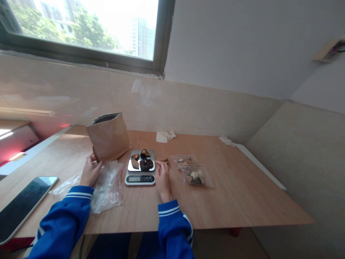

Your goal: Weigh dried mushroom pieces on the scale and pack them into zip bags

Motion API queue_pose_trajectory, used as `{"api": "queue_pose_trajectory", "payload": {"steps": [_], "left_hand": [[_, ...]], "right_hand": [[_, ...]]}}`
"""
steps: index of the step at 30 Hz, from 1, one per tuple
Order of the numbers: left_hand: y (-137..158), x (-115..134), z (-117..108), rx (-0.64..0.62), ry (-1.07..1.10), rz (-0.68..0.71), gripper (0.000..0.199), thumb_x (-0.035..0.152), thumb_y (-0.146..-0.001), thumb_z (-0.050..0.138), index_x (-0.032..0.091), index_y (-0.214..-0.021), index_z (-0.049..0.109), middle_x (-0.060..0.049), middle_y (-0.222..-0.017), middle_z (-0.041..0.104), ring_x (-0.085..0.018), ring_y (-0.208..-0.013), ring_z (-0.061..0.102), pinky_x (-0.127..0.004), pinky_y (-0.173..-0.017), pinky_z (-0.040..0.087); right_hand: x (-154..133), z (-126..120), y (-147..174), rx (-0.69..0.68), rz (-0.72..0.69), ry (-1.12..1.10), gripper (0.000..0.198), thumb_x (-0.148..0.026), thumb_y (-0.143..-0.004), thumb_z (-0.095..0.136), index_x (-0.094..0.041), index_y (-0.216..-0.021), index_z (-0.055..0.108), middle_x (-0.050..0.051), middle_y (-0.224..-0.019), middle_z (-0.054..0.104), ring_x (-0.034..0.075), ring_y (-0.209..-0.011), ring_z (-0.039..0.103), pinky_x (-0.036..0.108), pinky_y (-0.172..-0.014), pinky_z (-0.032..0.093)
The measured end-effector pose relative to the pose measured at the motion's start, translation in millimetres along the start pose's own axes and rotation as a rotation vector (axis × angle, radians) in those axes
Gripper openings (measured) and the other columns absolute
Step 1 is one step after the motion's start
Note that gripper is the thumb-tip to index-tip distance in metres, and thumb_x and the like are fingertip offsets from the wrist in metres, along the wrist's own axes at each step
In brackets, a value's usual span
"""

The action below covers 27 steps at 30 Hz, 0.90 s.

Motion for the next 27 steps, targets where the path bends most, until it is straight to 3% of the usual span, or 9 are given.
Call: {"api": "queue_pose_trajectory", "payload": {"steps": [3,6,10,12,15,18,22,24,27], "left_hand": [[4.1,13.8,-15.1,0.167,0.138,0.096,0.064,0.040,-0.075,0.059,0.014,-0.128,0.032,-0.017,-0.121,0.052,-0.025,-0.112,0.054,-0.043,-0.095,0.043],[11.0,31.2,-30.0,0.298,0.195,0.167,0.050,0.032,-0.079,0.055,0.016,-0.122,0.035,-0.015,-0.119,0.054,-0.022,-0.110,0.056,-0.041,-0.095,0.044],[23.0,52.8,-54.9,0.476,0.103,0.132,0.028,0.026,-0.084,0.044,0.015,-0.110,0.044,-0.011,-0.105,0.060,-0.019,-0.090,0.063,-0.035,-0.080,0.050],[28.0,61.7,-65.8,0.500,0.032,0.081,0.022,0.026,-0.086,0.041,0.016,-0.104,0.048,-0.008,-0.098,0.062,-0.017,-0.081,0.064,-0.031,-0.068,0.050],[31.0,67.8,-64.1,0.266,-0.010,0.022,0.021,0.029,-0.086,0.040,0.017,-0.097,0.053,-0.006,-0.093,0.064,-0.016,-0.072,0.063,-0.028,-0.059,0.049],[44.8,63.1,-49.2,-0.059,0.012,0.019,0.039,0.039,-0.082,0.048,0.016,-0.113,0.048,-0.010,-0.108,0.060,-0.016,-0.069,0.063,-0.032,-0.060,0.052],[74.3,45.6,-27.6,-0.348,-0.059,0.075,0.044,0.047,-0.076,0.055,0.018,-0.108,0.055,-0.011,-0.105,0.061,-0.023,-0.086,0.064,-0.039,-0.069,0.054],[82.7,35.7,-22.9,-0.363,-0.085,0.092,0.040,0.046,-0.075,0.054,0.018,-0.102,0.060,-0.011,-0.099,0.062,-0.025,-0.088,0.064,-0.041,-0.073,0.054],[82.8,21.1,-26.1,-0.240,-0.071,0.064,0.041,0.045,-0.074,0.054,0.017,-0.103,0.061,-0.011,-0.102,0.058,-0.021,-0.078,0.064,-0.040,-0.069,0.056]], "right_hand": [[1.8,-2.5,0.4,0.014,-0.010,0.029,0.028,-0.017,-0.088,0.036,-0.020,-0.097,0.062,0.008,-0.097,0.058,0.020,-0.096,0.054,0.036,-0.087,0.044],[2.0,-1.4,1.2,-0.002,-0.016,0.056,0.028,-0.015,-0.087,0.036,-0.020,-0.094,0.063,0.007,-0.095,0.057,0.020,-0.095,0.053,0.036,-0.087,0.043],[1.7,1.1,2.2,-0.027,-0.018,0.089,0.029,-0.012,-0.086,0.036,-0.020,-0.090,0.063,0.007,-0.093,0.056,0.020,-0.094,0.053,0.036,-0.087,0.042],[1.5,0.6,2.5,-0.022,-0.022,0.103,0.029,-0.012,-0.085,0.036,-0.019,-0.088,0.064,0.007,-0.092,0.056,0.021,-0.093,0.053,0.037,-0.087,0.042],[1.1,-0.9,3.0,-0.019,-0.024,0.102,0.029,-0.012,-0.085,0.036,-0.019,-0.088,0.064,0.007,-0.092,0.055,0.020,-0.092,0.053,0.036,-0.086,0.042],[0.4,-2.7,3.4,-0.018,-0.024,0.097,0.029,-0.011,-0.085,0.036,-0.019,-0.088,0.064,0.006,-0.091,0.055,0.020,-0.092,0.054,0.036,-0.086,0.042],[0.1,-4.1,3.7,-0.011,-0.026,0.113,0.029,-0.011,-0.084,0.037,-0.019,-0.087,0.064,0.007,-0.091,0.055,0.021,-0.092,0.053,0.036,-0.086,0.042],[0.6,-3.9,3.8,-0.010,-0.029,0.115,0.029,-0.010,-0.083,0.036,-0.019,-0.086,0.064,0.007,-0.091,0.055,0.021,-0.092,0.053,0.036,-0.085,0.042],[0.8,-3.9,3.6,-0.009,-0.047,0.100,0.030,-0.009,-0.082,0.037,-0.020,-0.086,0.064,0.006,-0.090,0.056,0.020,-0.090,0.054,0.036,-0.084,0.043]]}}
Point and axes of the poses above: each hand's wrist, its own y-axis away from the middle knuckle, its own z-axis out of the palm, x = y × z, the point moved 8 cm from there along -y, towards the middle knuckle
